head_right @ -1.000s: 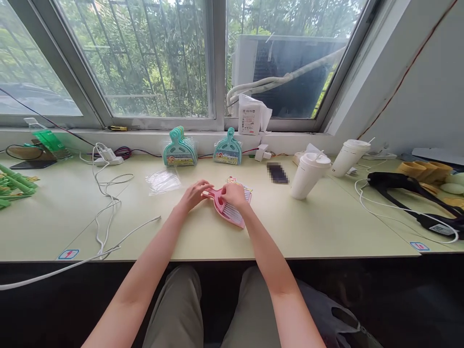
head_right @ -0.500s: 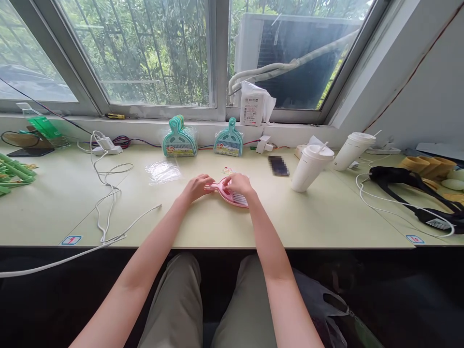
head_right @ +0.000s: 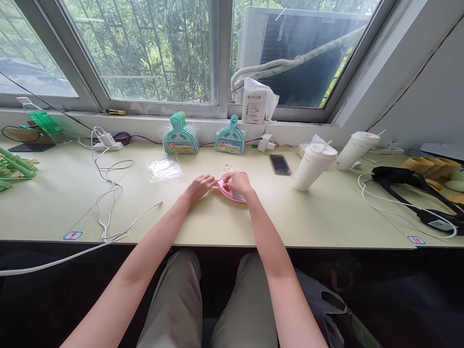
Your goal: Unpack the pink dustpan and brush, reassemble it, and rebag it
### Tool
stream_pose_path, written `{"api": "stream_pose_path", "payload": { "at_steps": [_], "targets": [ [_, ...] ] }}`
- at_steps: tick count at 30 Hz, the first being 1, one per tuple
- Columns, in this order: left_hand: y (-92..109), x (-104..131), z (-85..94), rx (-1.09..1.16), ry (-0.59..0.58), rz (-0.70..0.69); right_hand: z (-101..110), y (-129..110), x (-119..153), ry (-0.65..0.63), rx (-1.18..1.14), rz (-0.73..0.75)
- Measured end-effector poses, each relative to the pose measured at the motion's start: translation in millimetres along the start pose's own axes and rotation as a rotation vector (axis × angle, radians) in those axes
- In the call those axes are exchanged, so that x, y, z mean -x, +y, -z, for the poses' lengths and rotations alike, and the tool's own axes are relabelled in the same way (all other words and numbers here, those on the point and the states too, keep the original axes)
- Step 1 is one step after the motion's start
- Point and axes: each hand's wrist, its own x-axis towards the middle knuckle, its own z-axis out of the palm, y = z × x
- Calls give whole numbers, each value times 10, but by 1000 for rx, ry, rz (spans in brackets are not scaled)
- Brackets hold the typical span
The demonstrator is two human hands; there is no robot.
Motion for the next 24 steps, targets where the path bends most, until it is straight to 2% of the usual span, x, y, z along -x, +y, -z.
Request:
{"api": "stream_pose_path", "payload": {
  "at_steps": [9, 13, 19, 24],
  "targets": [
    [45, -24, -40, 52, -6, 77, -60, 58, -43, 7, -49, 10],
    [62, -29, -12, 9, -48, 75, -55, 59, -49, 9, -30, 25],
    [91, -36, -6, 36, -36, 81, -41, 64, -43, -29, -36, -16],
    [92, -35, -22, -39, -74, 53, -48, 80, -48, -4, -37, 13]
  ]
}}
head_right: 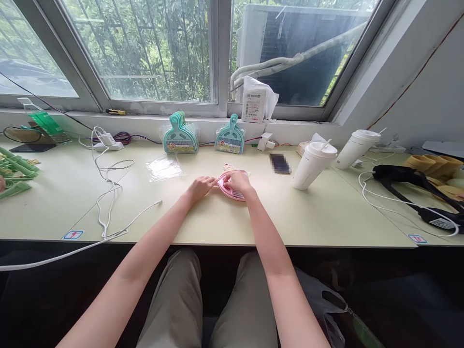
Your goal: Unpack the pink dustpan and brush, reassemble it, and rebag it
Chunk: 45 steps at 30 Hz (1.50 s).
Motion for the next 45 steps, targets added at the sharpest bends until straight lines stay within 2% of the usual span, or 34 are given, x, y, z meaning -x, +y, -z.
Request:
{"api": "stream_pose_path", "payload": {
  "at_steps": [19, 26, 31, 33, 34, 36, 38, 39, 40, 42, 44, 45],
  "targets": [
    [21, -13, -35, 65, -8, 49, -25, 0, -39, -4, 49, 46],
    [23, -19, -35, 131, -23, 69, 5, -39, -24, -34, 93, 19],
    [-39, 23, -40, 153, 14, 84, 0, -89, 24, 6, 61, 36],
    [-76, 26, -33, 219, 86, 143, 11, -113, 34, 40, 40, 37],
    [-90, 18, -23, 271, 159, 191, 22, -127, 37, 59, 18, 31],
    [-95, -16, 16, 418, 378, 328, 44, -159, 39, 109, -48, 5],
    [-62, -66, 72, 660, 594, 491, 45, -206, 43, 192, -109, -40],
    [-32, -90, 103, 837, 634, 552, 31, -235, 45, 252, -131, -65],
    [5, -110, 133, 1047, 603, 580, 8, -267, 48, 317, -148, -89],
    [84, -131, 183, 1465, 368, 536, -57, -328, 51, 418, -174, -132],
    [137, -127, 211, 1727, 121, 450, -120, -360, 42, 444, -210, -146],
    [143, -119, 212, 1794, 74, 435, -141, -354, 30, 431, -233, -137]
  ]
}}
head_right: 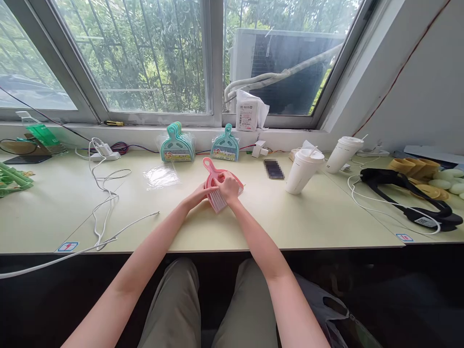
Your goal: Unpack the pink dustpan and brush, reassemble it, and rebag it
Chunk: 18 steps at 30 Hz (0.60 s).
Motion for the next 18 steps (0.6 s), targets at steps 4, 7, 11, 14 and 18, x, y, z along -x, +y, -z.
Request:
{"api": "stream_pose_path", "payload": {
  "at_steps": [4, 7, 11, 14, 18],
  "targets": [
    [-46, -29, 169, 159, 160, -45, -29, 174, -97, 7, -30, 24],
    [-101, -88, 405, 299, 453, -60, -57, 370, -166, -47, 108, -81],
    [-129, -92, 663, 526, 746, -84, -134, 555, -186, -460, 203, -1],
    [-119, -49, 765, 639, 783, -92, -129, 634, -209, -535, 86, 112],
    [-115, -22, 810, 655, 819, -99, -69, 659, -228, -372, 65, 102]
  ]
}}
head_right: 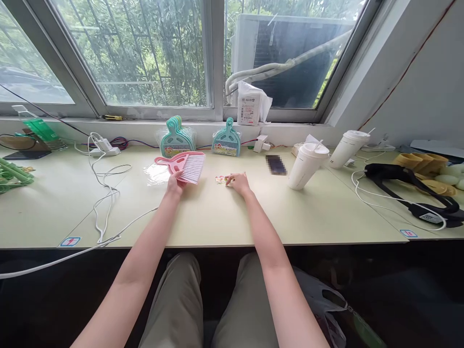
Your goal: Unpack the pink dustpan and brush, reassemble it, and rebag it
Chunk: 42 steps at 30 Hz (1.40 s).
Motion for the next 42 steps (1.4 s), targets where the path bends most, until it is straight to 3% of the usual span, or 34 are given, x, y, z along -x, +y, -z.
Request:
{"api": "stream_pose_path", "payload": {
  "at_steps": [3, 6, 10, 14, 19, 23, 28, 32, 34, 37, 42],
  "targets": [
    [-16, 9, -18, -13, -29, -5, -24, -82, 22, 155, 109, -130],
    [-42, 36, -55, -55, -65, 28, -92, -195, 44, 45, 192, -213],
    [-64, 63, -77, -100, -78, 48, -112, -263, 47, -182, 175, -50],
    [-61, 62, -72, -109, -64, 54, -81, -263, 45, -126, 143, -23],
    [-75, 54, -61, -140, -64, 45, -126, -267, 67, -151, 81, -1],
    [-109, 50, -53, -188, -111, 62, -154, -257, 42, 16, 93, -58],
    [-203, 87, -125, -282, -142, 99, -60, -227, -42, 297, -107, -346],
    [-336, 214, -264, -300, -204, 121, 9, -346, -9, 474, -229, -253],
    [-383, 292, -324, -275, -266, 116, -39, -489, 47, 411, -148, -147],
    [-398, 356, -355, -231, -334, 101, -191, -725, 136, 179, -36, -17],
    [-360, 277, -283, -212, -257, 22, -355, -894, 202, 38, -21, -16]
  ]
}}
